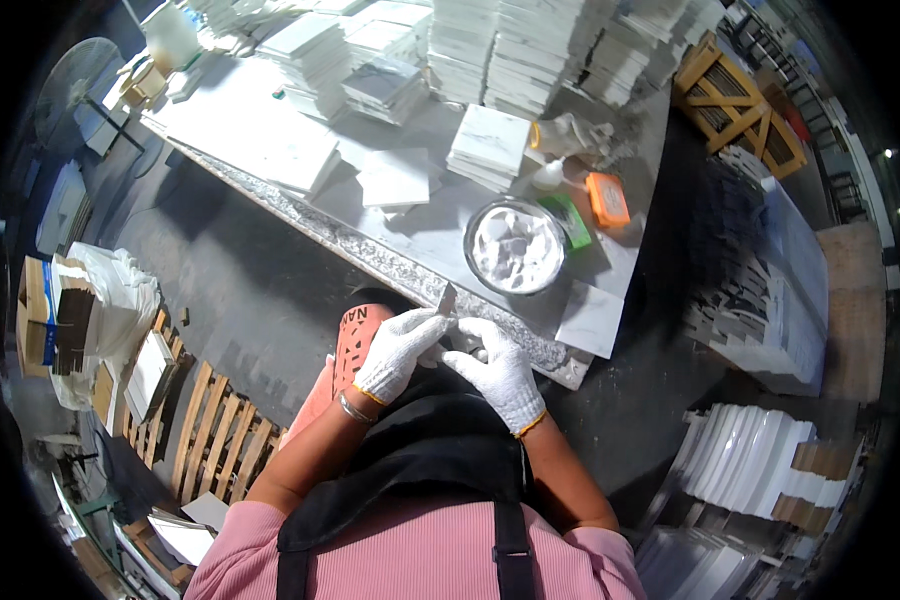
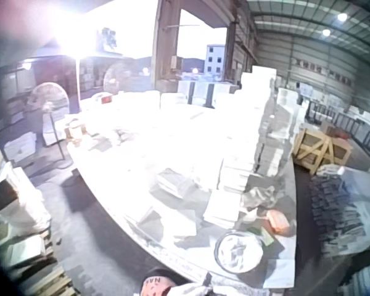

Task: The person applies a white paste to small white square tiles using a metal spatula, then rubs the edges with a green sponge and an orange block. The person handles tiles one at a time, places them on a table, and repeats the process.

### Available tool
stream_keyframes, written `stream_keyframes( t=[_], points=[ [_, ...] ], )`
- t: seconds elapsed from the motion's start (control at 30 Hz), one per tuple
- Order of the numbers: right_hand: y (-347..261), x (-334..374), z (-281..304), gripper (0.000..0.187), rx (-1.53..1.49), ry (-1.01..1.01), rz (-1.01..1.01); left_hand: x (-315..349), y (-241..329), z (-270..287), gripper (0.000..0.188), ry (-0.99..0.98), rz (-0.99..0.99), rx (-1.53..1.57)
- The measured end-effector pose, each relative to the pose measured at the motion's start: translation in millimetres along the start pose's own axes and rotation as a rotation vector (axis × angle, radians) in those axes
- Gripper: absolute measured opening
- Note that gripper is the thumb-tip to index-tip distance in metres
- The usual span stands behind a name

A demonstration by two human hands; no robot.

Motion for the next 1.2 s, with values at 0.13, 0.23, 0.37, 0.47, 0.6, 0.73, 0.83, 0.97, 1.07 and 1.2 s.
stream_keyframes(
  t=[0.13, 0.23, 0.37, 0.47, 0.6, 0.73, 0.83, 0.97, 1.07, 1.2],
  points=[
    [20.2, 14.5, 1.7, 0.042, 0.177, 0.072, -0.064, -6.8, -15.5, -10.4, 0.033, -0.030, 0.006, -0.087],
    [26.7, 24.5, 7.9, 0.040, 0.345, 0.095, -0.036, -7.5, -21.5, -19.2, 0.036, -0.097, 0.039, -0.098],
    [53.1, 41.4, 22.8, 0.037, 0.553, 0.175, -0.061, 1.0, -5.1, -30.4, 0.041, -0.162, 0.194, -0.096],
    [49.0, 52.6, 35.5, 0.028, -0.003, 0.209, -0.297, -1.3, -10.2, -25.6, 0.043, -0.161, 0.249, -0.168],
    [41.7, 48.4, 38.8, 0.033, -0.132, 0.278, -0.253, -4.4, -24.4, -34.4, 0.049, -0.209, 0.234, -0.090],
    [57.6, 36.0, 32.2, 0.035, -0.063, 0.233, -0.279, -3.9, -25.3, -38.2, 0.052, -0.263, 0.270, -0.025],
    [51.2, 27.4, 28.5, 0.037, 0.086, 0.231, -0.200, -5.4, -28.2, -35.0, 0.050, -0.250, 0.257, -0.072],
    [50.1, 22.6, 13.0, 0.036, 0.294, 0.237, -0.088, -6.5, -30.4, -34.8, 0.040, -0.171, 0.220, -0.091],
    [43.2, 28.9, -6.3, 0.034, 0.503, 0.239, 0.156, -6.8, -35.9, -33.1, 0.035, -0.114, 0.207, -0.132],
    [37.8, 21.5, 12.0, 0.033, 0.469, 0.254, 0.151, -5.3, -29.4, -35.9, 0.034, -0.114, 0.205, -0.121]
  ],
)
Point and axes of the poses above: each hand's wrist, its own x-axis away from the middle knuckle, its own z-axis out of the back of the hand, y = z × x, the point moved 2 cm from there along -x, towards the middle knuckle, and after that the axes turned 13 degrees about -y, right-handed, at the moved point
